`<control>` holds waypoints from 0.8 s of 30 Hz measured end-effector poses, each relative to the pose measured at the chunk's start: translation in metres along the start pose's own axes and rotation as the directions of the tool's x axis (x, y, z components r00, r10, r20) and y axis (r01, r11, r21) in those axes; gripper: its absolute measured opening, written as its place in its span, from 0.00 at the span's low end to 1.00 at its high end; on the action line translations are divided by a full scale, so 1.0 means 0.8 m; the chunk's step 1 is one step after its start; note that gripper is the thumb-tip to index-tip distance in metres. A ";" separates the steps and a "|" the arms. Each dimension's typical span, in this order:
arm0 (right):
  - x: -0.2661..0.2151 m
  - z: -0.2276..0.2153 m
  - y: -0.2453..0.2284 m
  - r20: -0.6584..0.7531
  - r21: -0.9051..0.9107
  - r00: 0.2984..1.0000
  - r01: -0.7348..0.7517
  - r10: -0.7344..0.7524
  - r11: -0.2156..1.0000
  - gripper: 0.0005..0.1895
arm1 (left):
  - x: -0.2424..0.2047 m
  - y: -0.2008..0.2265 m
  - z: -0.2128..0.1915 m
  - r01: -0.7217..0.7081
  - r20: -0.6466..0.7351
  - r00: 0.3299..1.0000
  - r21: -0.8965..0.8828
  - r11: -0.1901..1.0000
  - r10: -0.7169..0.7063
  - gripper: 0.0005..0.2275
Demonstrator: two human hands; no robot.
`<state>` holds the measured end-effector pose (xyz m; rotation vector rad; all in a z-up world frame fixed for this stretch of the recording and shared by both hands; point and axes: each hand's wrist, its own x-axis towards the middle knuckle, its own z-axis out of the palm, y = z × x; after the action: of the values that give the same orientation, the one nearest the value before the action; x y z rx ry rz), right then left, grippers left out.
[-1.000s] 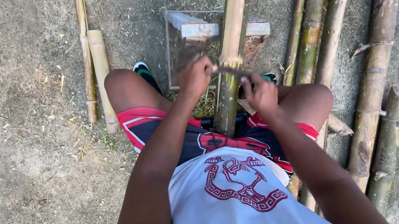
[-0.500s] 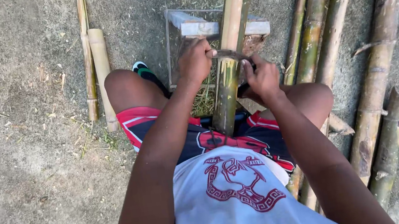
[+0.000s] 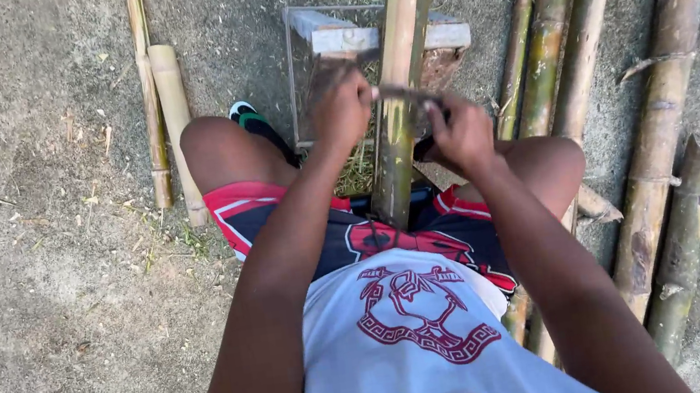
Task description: Splitting and shaving a piece of bamboo using a curved blade while sitting on a stool.
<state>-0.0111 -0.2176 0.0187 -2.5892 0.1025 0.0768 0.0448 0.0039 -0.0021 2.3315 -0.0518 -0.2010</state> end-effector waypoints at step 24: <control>0.025 0.025 0.030 0.077 0.054 0.996 -0.041 0.037 0.998 0.15 | 0.031 -0.009 0.006 -0.001 0.036 0.999 0.001 1.000 0.001 0.07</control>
<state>0.0061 -0.2289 -0.0121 -2.5261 0.1255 0.1846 0.0686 0.0030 -0.0134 2.3293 -0.0708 -0.2433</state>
